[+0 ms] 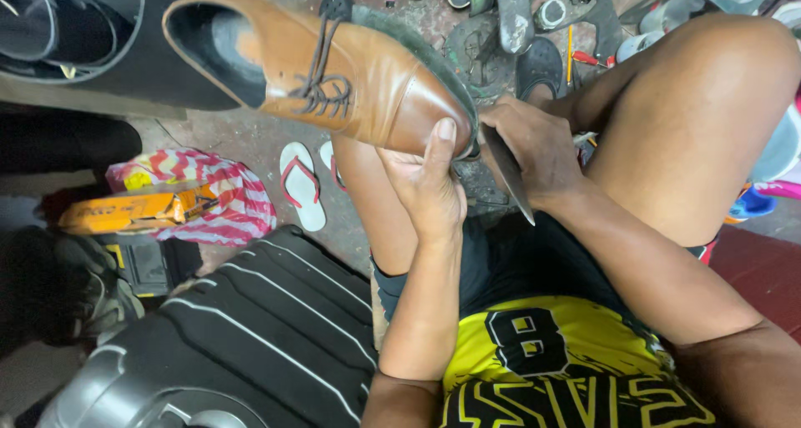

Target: The person is repairing a brown leather shoe by using a curved metal tool to scrape and smooth the sole and edges. They hold the shoe with one hand and manipulate the tool with the other, working on different sections of the sole and upper.

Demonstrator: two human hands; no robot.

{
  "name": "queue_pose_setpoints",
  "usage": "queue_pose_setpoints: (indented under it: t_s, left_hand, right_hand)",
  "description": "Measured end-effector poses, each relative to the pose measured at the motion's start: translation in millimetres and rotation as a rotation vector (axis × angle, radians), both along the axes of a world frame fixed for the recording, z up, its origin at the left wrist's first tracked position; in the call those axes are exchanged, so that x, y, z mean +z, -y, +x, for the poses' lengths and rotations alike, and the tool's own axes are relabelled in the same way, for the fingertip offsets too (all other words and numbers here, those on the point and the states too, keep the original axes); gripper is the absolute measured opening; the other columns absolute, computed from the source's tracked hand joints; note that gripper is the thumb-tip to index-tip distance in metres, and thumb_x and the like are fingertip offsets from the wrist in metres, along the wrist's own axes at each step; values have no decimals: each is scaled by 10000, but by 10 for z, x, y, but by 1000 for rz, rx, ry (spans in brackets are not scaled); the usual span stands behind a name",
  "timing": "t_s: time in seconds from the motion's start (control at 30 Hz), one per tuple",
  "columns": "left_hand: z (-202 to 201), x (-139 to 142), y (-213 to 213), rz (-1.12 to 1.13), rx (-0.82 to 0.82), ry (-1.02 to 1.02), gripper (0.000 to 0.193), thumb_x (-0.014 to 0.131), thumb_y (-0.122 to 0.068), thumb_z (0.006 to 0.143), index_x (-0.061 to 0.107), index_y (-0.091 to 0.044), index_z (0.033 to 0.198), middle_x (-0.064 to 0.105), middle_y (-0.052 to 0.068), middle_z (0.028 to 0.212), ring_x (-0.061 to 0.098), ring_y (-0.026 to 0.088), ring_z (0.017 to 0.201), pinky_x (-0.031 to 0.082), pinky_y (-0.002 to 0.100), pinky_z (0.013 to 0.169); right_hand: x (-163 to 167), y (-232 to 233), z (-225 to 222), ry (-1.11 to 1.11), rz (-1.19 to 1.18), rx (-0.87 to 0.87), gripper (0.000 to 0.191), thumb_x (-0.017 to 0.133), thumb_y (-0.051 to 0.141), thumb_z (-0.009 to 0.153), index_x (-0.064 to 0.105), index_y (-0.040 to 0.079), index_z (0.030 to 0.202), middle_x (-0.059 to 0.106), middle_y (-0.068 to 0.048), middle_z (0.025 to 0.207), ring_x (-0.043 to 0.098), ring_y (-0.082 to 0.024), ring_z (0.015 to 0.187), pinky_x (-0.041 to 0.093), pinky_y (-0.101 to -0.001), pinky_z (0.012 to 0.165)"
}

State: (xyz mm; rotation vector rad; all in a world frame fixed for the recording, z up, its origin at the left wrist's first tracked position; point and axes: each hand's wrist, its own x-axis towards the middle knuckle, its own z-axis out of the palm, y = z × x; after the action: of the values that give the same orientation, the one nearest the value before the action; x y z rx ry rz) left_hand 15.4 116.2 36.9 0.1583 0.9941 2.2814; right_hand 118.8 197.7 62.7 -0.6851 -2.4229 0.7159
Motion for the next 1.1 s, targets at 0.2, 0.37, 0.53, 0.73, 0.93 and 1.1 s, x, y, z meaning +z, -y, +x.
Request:
queue_pose_setpoints:
  t_s: [0.2, 0.37, 0.53, 0.73, 0.93, 1.1]
  left_hand:
    - [30, 51, -59, -9, 30, -1, 621, 765, -15, 926, 420, -8, 1442, 605, 136, 1330, 622, 198, 1194, 484, 367, 1085]
    - [29, 71, -47, 21, 8, 26, 612, 763, -29, 934, 430, -2, 1447, 610, 143, 1327, 626, 204, 1207, 482, 371, 1105]
    - [64, 75, -58, 7, -1, 11, 594, 760, -31, 945, 435, 2, 1441, 615, 142, 1306, 629, 208, 1184, 490, 378, 1078]
    - [61, 57, -39, 20, -8, 3, 590, 743, 4, 947, 427, 2, 1445, 612, 130, 1316, 626, 189, 1190, 488, 353, 1083]
    - [81, 16, -65, -5, -12, -14, 606, 732, 33, 942, 410, 0, 1454, 613, 132, 1313, 627, 181, 1174, 486, 345, 1073]
    - [65, 28, -60, -15, -24, -5, 629, 737, 8, 939, 401, -11, 1471, 613, 128, 1313, 632, 184, 1174, 491, 348, 1070]
  right_hand:
    - [-14, -48, -14, -101, 39, 19, 246, 703, 3, 897, 585, 30, 1110, 617, -147, 935, 662, -360, 823, 526, -432, 711]
    - [47, -57, -15, -80, -20, 37, 253, 699, 19, 895, 596, 18, 1126, 603, -158, 942, 650, -375, 838, 515, -441, 726]
    - [42, -100, 32, -100, -5, 65, 268, 700, 85, 907, 581, 3, 1132, 604, -170, 988, 651, -386, 883, 511, -445, 748]
    - [-29, -127, -1, -72, -17, 74, 255, 683, 66, 886, 571, -1, 1105, 601, -176, 949, 653, -391, 885, 512, -450, 753]
    - [-65, -188, 22, -33, -32, 79, 296, 675, 97, 868, 559, 5, 1124, 610, -195, 939, 651, -421, 888, 507, -464, 752]
    - [-69, -200, 14, 8, -86, 47, 247, 688, 136, 947, 563, 24, 1130, 635, -198, 946, 660, -424, 908, 504, -477, 761]
